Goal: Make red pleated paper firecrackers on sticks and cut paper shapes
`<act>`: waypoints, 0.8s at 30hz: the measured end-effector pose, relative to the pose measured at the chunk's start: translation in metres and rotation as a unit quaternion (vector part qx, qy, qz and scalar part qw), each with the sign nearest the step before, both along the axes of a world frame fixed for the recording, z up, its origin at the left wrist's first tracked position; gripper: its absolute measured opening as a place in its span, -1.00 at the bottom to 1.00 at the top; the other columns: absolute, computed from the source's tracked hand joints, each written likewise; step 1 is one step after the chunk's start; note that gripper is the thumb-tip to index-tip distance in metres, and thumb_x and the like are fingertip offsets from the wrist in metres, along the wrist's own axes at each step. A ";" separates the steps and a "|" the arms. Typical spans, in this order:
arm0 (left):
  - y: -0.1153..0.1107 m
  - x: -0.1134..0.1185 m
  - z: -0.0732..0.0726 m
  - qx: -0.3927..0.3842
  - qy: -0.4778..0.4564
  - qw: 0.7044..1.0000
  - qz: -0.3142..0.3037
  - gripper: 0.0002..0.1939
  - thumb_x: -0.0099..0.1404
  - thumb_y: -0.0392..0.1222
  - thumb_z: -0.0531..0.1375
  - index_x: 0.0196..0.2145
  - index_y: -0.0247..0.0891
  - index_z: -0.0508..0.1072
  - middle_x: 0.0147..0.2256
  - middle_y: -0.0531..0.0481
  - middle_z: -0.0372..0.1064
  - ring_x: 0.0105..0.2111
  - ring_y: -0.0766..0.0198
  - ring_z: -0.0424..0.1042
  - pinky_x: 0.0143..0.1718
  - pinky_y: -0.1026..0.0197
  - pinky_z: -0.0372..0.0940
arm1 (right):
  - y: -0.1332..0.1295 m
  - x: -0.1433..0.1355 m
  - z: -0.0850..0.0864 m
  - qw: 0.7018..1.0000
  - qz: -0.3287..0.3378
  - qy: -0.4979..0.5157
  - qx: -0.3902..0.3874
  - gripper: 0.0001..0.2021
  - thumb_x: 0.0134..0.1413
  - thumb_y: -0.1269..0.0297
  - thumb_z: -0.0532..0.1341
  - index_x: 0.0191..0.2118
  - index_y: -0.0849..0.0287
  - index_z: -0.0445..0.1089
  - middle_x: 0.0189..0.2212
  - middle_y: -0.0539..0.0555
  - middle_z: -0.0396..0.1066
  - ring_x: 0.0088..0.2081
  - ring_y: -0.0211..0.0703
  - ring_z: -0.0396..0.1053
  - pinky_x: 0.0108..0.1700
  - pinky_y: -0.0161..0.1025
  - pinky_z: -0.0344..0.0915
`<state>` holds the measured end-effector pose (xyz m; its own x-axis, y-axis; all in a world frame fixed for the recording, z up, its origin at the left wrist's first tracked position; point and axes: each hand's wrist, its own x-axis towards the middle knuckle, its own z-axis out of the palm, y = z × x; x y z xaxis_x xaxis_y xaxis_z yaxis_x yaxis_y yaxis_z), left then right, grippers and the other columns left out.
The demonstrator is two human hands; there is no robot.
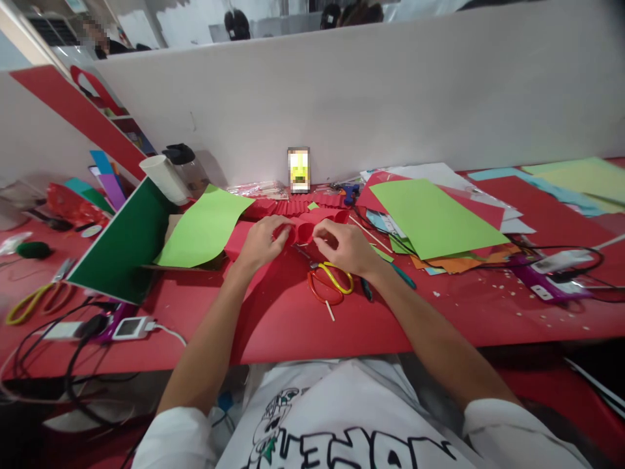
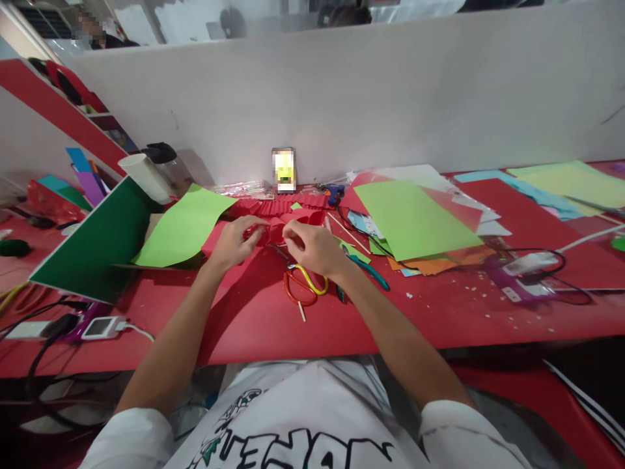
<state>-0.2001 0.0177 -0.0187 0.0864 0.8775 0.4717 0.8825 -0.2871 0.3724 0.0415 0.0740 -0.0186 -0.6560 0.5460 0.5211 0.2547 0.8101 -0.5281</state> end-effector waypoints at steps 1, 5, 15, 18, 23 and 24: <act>0.000 -0.001 0.000 -0.001 0.001 1.000 0.002 -0.72 0.44 -0.19 0.10 -0.04 -0.18 0.59 -0.04 -0.12 0.64 -0.03 0.02 0.58 0.07 -0.04 0.42 | 0.003 0.007 0.004 0.998 0.045 -0.032 -0.013 -0.90 0.32 0.35 0.23 -0.13 0.13 0.50 -0.27 0.05 0.62 -0.27 -0.15 0.54 -0.15 -0.25 0.32; 0.001 -0.003 -0.001 -0.004 -0.001 1.000 0.006 -0.70 0.45 -0.17 0.10 -0.01 -0.20 0.59 -0.02 -0.13 0.63 0.01 0.01 0.58 0.12 -0.04 0.41 | 0.013 0.021 0.010 0.917 0.284 -0.260 -0.108 -0.89 0.24 0.31 0.36 -0.15 0.15 0.61 -0.29 0.02 0.59 -0.31 -0.22 0.46 -0.22 -0.32 0.26; 0.002 -0.004 -0.002 -0.003 -0.002 1.000 0.009 -0.71 0.46 -0.17 0.10 -0.01 -0.18 0.59 -0.01 -0.12 0.63 0.02 0.03 0.58 0.12 -0.02 0.42 | -0.015 -0.005 -0.006 0.812 0.369 -0.441 -0.105 -0.95 0.17 0.42 0.44 -0.25 0.15 0.65 -0.37 -0.04 0.54 -0.34 -0.27 0.36 -0.33 -0.31 0.08; 0.002 -0.004 -0.003 -0.003 -0.004 1.000 0.010 -0.70 0.45 -0.17 0.11 -0.01 -0.19 0.60 -0.02 -0.12 0.64 0.00 0.02 0.58 0.11 -0.03 0.42 | -0.020 -0.005 -0.002 0.817 0.359 -0.444 -0.079 -0.96 0.21 0.42 0.43 -0.29 0.17 0.63 -0.34 0.00 0.53 -0.31 -0.24 0.36 -0.31 -0.30 0.07; 0.002 -0.005 -0.003 -0.005 -0.006 1.000 0.008 -0.70 0.44 -0.17 0.11 -0.02 -0.17 0.60 -0.02 -0.12 0.64 0.00 0.03 0.58 0.11 -0.02 0.42 | -0.020 -0.003 -0.003 0.843 0.351 -0.399 -0.083 -0.92 0.28 0.42 0.37 -0.29 0.22 0.57 -0.21 0.08 0.53 -0.27 -0.24 0.38 -0.25 -0.32 0.16; 0.002 -0.006 -0.003 -0.005 -0.006 1.000 0.009 -0.70 0.44 -0.17 0.11 -0.02 -0.17 0.60 -0.03 -0.12 0.64 -0.01 0.03 0.59 0.11 -0.02 0.43 | -0.018 -0.002 -0.002 0.848 0.357 -0.381 -0.096 -0.92 0.29 0.43 0.35 -0.29 0.22 0.56 -0.22 0.08 0.53 -0.27 -0.24 0.39 -0.23 -0.32 0.18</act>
<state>-0.2059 0.0194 -0.0212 0.0656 0.8833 0.4642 0.8832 -0.2679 0.3850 0.0392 0.0557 -0.0209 -0.9612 -0.1046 -0.2554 0.0622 0.8196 -0.5696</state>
